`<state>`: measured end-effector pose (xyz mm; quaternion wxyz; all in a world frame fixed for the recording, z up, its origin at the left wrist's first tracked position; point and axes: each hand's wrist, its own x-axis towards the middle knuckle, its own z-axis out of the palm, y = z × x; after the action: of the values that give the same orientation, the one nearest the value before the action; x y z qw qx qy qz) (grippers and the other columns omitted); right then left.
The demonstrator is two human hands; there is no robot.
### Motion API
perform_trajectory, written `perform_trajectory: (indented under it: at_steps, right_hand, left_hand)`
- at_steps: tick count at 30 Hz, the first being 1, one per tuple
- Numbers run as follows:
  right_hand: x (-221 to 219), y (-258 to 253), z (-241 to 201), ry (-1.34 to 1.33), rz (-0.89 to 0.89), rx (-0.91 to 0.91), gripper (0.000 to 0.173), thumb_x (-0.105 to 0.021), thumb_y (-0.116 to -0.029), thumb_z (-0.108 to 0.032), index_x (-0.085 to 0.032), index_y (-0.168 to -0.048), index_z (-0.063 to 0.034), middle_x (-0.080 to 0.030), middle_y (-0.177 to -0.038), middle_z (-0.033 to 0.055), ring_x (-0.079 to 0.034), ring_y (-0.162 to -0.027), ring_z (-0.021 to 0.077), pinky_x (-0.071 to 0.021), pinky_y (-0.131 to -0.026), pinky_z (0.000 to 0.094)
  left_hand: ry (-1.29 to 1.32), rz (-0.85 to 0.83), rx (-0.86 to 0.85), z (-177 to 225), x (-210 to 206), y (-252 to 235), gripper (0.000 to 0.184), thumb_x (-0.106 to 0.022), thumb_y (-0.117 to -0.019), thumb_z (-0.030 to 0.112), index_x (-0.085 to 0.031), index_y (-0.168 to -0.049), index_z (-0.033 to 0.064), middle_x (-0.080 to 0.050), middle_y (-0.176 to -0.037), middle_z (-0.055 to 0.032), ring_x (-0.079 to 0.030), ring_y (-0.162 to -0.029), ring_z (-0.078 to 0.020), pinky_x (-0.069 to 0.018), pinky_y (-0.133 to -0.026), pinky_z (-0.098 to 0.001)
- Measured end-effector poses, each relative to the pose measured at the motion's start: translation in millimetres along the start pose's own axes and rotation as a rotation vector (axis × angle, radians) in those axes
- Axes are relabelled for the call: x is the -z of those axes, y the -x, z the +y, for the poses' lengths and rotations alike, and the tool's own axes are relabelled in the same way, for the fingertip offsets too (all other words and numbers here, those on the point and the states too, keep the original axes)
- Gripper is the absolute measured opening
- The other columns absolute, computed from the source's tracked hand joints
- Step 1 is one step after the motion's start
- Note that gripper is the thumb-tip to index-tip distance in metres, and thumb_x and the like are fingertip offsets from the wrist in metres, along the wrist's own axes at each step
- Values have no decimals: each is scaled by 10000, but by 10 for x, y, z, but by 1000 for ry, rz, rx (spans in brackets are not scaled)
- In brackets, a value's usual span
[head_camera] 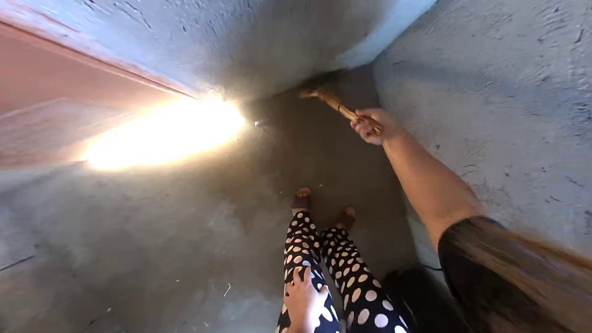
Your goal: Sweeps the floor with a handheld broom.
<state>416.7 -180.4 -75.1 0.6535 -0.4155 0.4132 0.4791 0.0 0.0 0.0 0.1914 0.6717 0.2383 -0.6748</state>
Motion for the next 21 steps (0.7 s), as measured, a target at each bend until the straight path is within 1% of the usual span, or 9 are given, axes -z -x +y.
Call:
perform_trajectory:
  at_steps: [3,5,7,8,10,13,15,17,21]
  right_hand:
    - [628,688,332,-97,-134,-68,307,-401,-1070,-357,-563,-1110,-100,-629,-823,-17,-505,-429,-18,-446,-369,117]
    - [836,1137,434,67,91,8,235,-347,-1106,-303,-508,-1196,-158,-619,-811,-29,-462,-417,-33,-408,-362,106]
    - [867,1245,479,416,445,101,335,-392,-1111,-188,-436,-1443,-185,-570,-827,-10,-410,-455,8,-356,-391,147]
    - [836,1160,466,610,587,98,424,-449,-1099,-158,-408,-1521,-175,-549,-862,23,-425,-507,57,-372,-444,200]
    - [725,790,471,871,727,44,470,-525,-1067,-124,-421,-1525,-122,-559,-974,126,-491,-653,162,-452,-595,323]
    - [295,192,703,1010,631,63,532,-590,-992,-80,-477,-1511,-108,-636,-1187,224,-636,-852,297,-545,-749,480]
    - [-212,-53,1015,1078,459,89,579,-611,-956,-46,-476,-1516,-109,-633,-1258,238,-665,-959,351,-551,-822,531]
    - [-580,-187,1378,1110,274,93,608,-634,-946,-46,-456,-1526,-96,-629,-1294,255,-673,-1044,391,-551,-877,573]
    - [-652,101,1896,926,79,66,691,-601,-1019,-121,-289,-1632,-185,-624,-1142,177,-571,-741,202,-512,-657,359]
  left_hand:
    - [9,-4,-4,87,74,114,755,-629,-937,571,-402,-1584,255,-296,-1658,-188,-377,-1449,-474,-382,-1082,-672]
    - [0,-100,19,191,230,237,745,-597,-989,546,-329,-1614,242,-208,-1692,-176,-324,-1487,-458,-354,-1113,-645]
    - [-27,5,18,53,-66,17,781,-633,-924,600,-385,-1592,279,-276,-1676,-145,-378,-1452,-453,-408,-1056,-653]
    - [-26,55,27,-13,-215,-106,804,-658,-884,622,-413,-1577,297,-302,-1667,-116,-395,-1434,-440,-426,-1026,-655]
    - [-31,70,36,-57,-311,-181,835,-671,-858,646,-412,-1576,306,-303,-1666,-107,-393,-1432,-438,-438,-1011,-657]
    - [-49,48,32,-40,-327,-170,830,-649,-874,640,-387,-1588,306,-282,-1674,-127,-375,-1440,-459,-411,-1033,-668]
    - [-38,23,26,-23,-295,-106,811,-633,-895,614,-371,-1595,301,-254,-1686,-148,-336,-1466,-489,-352,-1080,-703]
    - [-41,46,24,-36,-375,-116,811,-632,-883,633,-391,-1586,307,-263,-1681,-151,-348,-1460,-486,-359,-1073,-704]
    - [-66,34,44,-62,-485,-187,814,-635,-883,639,-380,-1588,322,-247,-1692,-122,-336,-1478,-457,-354,-1079,-705]
